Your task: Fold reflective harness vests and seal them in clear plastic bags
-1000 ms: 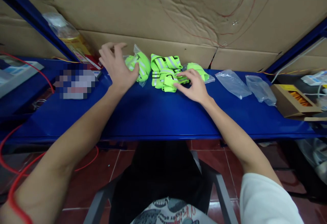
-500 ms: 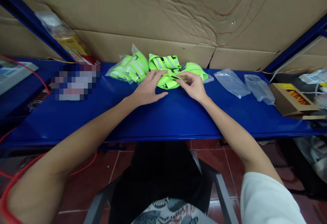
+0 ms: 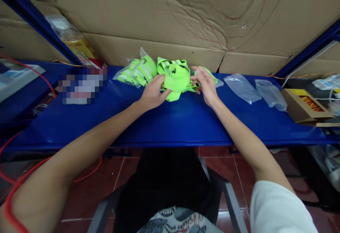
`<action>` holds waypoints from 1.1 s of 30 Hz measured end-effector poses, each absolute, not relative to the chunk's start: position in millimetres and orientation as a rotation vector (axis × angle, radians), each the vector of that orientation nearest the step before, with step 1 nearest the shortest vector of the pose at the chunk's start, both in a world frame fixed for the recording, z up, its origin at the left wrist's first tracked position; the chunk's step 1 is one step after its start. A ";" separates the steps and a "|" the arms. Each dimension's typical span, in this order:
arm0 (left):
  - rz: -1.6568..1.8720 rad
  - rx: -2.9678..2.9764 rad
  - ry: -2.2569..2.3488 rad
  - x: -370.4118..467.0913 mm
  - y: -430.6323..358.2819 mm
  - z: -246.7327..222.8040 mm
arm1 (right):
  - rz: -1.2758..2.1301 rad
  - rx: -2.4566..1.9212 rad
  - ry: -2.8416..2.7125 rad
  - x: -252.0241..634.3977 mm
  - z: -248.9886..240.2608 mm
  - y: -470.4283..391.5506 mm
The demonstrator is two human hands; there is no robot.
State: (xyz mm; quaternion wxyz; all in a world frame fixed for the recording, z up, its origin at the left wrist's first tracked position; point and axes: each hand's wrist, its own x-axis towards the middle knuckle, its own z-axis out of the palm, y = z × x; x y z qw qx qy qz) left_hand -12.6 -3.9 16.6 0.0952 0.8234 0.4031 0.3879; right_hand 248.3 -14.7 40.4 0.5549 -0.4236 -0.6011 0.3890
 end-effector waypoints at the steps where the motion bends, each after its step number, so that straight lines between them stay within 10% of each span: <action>1: 1.217 2.338 1.181 -10.8 -6.7 18.2 | 0.833 -0.980 -1.517 248.6 41.2 -16.2; 18: 1.012 1.664 0.879 -4.7 -12.9 27.6 | 0.340 -1.011 -2.045 243.3 37.0 -30.4; 33: 1.139 1.710 0.707 -13.6 2.3 32.1 | 0.798 -1.127 -1.662 249.2 25.5 -8.1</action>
